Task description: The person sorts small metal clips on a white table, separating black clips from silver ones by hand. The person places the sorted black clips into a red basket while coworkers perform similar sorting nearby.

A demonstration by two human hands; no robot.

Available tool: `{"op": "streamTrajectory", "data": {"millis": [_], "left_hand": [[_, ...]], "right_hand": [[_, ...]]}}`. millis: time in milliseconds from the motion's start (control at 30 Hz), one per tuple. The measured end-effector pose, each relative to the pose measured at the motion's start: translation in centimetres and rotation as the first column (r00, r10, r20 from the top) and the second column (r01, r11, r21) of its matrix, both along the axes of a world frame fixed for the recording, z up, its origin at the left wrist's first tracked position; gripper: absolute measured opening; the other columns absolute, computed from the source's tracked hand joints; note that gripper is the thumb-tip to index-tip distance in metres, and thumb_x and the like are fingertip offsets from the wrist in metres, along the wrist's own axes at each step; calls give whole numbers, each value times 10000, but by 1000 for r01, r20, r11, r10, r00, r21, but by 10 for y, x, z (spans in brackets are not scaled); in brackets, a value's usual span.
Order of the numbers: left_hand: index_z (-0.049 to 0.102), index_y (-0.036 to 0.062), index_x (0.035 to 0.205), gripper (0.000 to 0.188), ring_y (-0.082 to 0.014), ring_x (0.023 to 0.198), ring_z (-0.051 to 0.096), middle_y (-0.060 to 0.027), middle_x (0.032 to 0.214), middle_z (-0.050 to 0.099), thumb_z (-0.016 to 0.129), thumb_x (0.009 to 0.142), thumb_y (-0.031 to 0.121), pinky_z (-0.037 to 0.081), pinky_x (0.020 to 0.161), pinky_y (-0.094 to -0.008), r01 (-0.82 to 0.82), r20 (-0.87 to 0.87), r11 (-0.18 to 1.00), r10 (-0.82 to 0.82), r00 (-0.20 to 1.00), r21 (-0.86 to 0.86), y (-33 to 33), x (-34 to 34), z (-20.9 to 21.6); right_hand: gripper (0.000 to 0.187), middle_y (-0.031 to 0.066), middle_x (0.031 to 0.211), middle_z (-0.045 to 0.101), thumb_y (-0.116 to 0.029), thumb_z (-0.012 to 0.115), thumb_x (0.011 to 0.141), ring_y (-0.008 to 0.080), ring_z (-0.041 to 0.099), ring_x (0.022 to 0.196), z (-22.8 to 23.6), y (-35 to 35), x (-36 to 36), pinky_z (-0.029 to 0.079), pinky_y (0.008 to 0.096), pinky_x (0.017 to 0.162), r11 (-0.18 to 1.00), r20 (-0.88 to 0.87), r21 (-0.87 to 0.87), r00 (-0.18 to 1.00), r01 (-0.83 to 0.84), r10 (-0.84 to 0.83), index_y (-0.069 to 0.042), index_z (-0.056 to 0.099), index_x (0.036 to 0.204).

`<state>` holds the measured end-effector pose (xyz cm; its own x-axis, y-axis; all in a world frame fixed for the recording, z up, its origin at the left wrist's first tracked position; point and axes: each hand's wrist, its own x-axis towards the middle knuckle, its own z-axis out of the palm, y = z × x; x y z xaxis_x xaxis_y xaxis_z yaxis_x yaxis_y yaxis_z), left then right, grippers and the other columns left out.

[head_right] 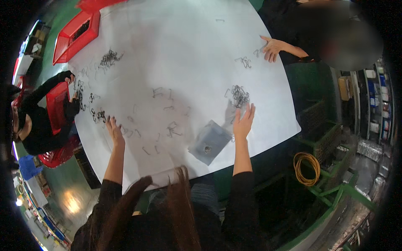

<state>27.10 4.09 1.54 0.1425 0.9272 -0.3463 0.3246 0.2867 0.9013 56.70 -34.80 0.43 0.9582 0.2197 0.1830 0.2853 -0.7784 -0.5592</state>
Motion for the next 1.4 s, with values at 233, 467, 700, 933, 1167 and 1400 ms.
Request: {"op": "streamTrajectory", "data": {"millis": [233, 467, 700, 933, 1167, 1400], "left_hand": [[180, 146, 1454, 629, -302, 1392, 104, -109, 1504, 167, 373, 943, 456, 98, 1090, -521, 151, -542, 975, -40, 839, 162, -106, -87, -65], [30, 205, 1481, 735, -307, 1388, -198, -62, 1537, -122, 340, 917, 559, -115, 1069, -547, 250, -734, 968, -176, 656, -10, -115, -100, -96], [4, 198, 1481, 734, -328, 1387, -193, -71, 1533, -141, 348, 923, 527, -116, 1064, -555, 300, -754, 953, -230, 615, -47, -119, -101, -87], [4, 183, 1482, 743, -333, 1392, -172, -95, 1535, -122, 379, 918, 487, -108, 1064, -556, 312, -803, 949, -218, 555, -42, -125, -97, -80], [-6, 148, 1480, 762, -322, 1391, -184, -108, 1532, -132, 382, 915, 483, -116, 1064, -544, 315, -805, 945, -253, 537, -87, -126, -89, -68], [-24, 135, 1476, 794, -352, 1378, -207, -153, 1518, -153, 384, 906, 508, -129, 1053, -553, 336, -769, 934, -300, 565, -118, -126, -93, -66]], "right_hand": [[551, 148, 1419, 361, -364, 509, 903, 322, 287, 1339, -69, 41, 89, 217, 507, 1080, 974, 118, -209, 987, -84, 110, -46, 403, 1340], [580, 132, 1442, 336, -334, 561, 868, 292, 286, 1346, -61, 132, 1, 205, 506, 1092, 722, 134, -23, 714, -691, 687, -104, 386, 1371], [585, 184, 1445, 305, -404, 475, 917, 358, 204, 1368, -64, 99, 197, 174, 552, 1079, 992, 203, -116, 977, -39, 62, -50, 371, 1371], [597, 172, 1439, 322, -439, 463, 919, 305, 274, 1351, -73, 166, 234, 236, 503, 1078, 855, 193, -375, 872, -359, 451, -40, 390, 1358], [613, 154, 1452, 315, -443, 443, 928, 315, 265, 1356, -79, 255, 316, 239, 494, 1078, 883, 336, -184, 817, -431, 469, -51, 348, 1390], [594, 105, 1472, 302, -431, 419, 940, 285, 243, 1373, -69, 299, 314, 144, 480, 1113, 720, 129, -388, 739, -576, 661, -78, 330, 1410]]}}
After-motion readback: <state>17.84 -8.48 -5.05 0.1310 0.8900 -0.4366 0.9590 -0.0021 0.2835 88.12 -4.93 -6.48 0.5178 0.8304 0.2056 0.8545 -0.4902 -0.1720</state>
